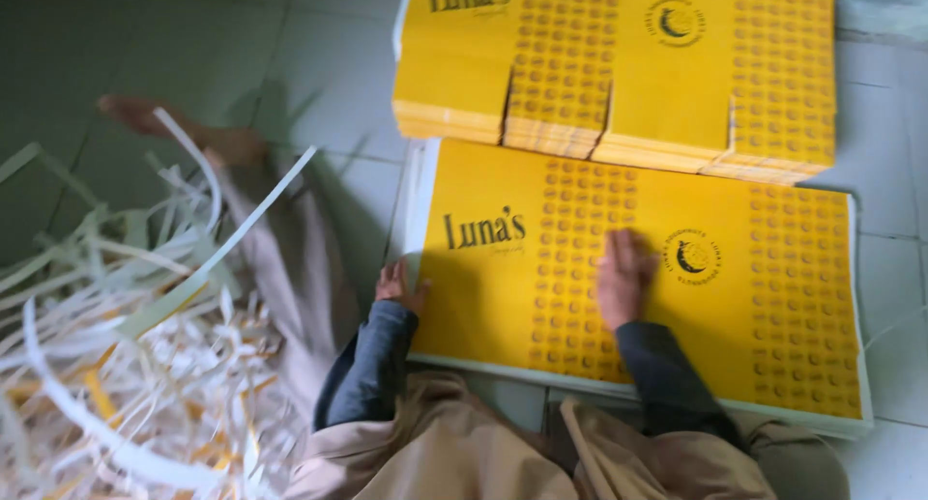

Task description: Peeling adhesive strips from cardboard box templates

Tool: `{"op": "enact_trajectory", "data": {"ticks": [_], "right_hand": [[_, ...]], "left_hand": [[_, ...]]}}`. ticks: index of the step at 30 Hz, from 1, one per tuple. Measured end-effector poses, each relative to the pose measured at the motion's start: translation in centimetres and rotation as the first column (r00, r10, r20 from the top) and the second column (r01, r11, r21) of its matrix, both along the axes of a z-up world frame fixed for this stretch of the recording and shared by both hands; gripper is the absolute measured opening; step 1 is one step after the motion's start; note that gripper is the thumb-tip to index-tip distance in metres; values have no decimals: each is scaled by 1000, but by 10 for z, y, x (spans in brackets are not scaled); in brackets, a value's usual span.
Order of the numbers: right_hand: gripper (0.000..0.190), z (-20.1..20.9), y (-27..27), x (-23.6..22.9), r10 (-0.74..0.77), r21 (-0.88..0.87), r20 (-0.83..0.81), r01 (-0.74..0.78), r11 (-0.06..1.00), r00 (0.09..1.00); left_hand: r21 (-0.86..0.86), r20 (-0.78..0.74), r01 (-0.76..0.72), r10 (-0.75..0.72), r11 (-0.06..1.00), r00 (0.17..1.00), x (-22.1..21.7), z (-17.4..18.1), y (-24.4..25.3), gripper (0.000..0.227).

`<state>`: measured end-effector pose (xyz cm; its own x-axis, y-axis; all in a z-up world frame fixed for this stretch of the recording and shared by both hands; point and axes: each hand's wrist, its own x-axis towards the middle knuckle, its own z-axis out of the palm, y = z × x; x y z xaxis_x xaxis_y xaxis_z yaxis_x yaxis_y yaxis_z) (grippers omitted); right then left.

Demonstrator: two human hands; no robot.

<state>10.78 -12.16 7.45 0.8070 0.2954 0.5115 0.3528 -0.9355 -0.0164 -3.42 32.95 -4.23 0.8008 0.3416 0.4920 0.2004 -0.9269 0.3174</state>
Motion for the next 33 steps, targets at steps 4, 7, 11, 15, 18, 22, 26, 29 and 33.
{"op": "enact_trajectory", "data": {"ticks": [4,7,11,15,18,22,26,29,33], "right_hand": [[52,57,126,-100,413,36,29,-414,910,910],[47,122,176,-157,556,175,1,-548,818,831],[71,126,181,-174,636,239,-191,-593,769,748],[78,118,173,-168,643,257,-249,-590,765,725],[62,113,171,-168,665,265,-224,-612,745,713],[50,99,162,-166,673,298,-212,-609,735,708],[23,112,157,-168,753,437,-185,-633,639,632],[19,116,167,-180,756,522,-140,-602,605,639],[12,105,166,-179,721,664,-186,-456,593,667]], "left_hand": [[-139,-295,-47,4,989,956,-14,17,-17,97],[-321,-404,-142,0,936,915,0,20,-24,91],[-351,-218,38,-121,936,968,11,14,-15,60],[-429,-294,-34,-104,903,950,22,20,-17,61],[-521,-358,-123,-85,845,930,24,34,-16,57],[-693,-470,-281,-120,664,874,14,88,-14,38],[-844,-359,-262,-131,467,924,4,129,-21,26],[-842,-308,-238,-70,484,949,11,116,-23,25],[-846,-244,-209,-8,491,970,11,110,-24,34]]}}
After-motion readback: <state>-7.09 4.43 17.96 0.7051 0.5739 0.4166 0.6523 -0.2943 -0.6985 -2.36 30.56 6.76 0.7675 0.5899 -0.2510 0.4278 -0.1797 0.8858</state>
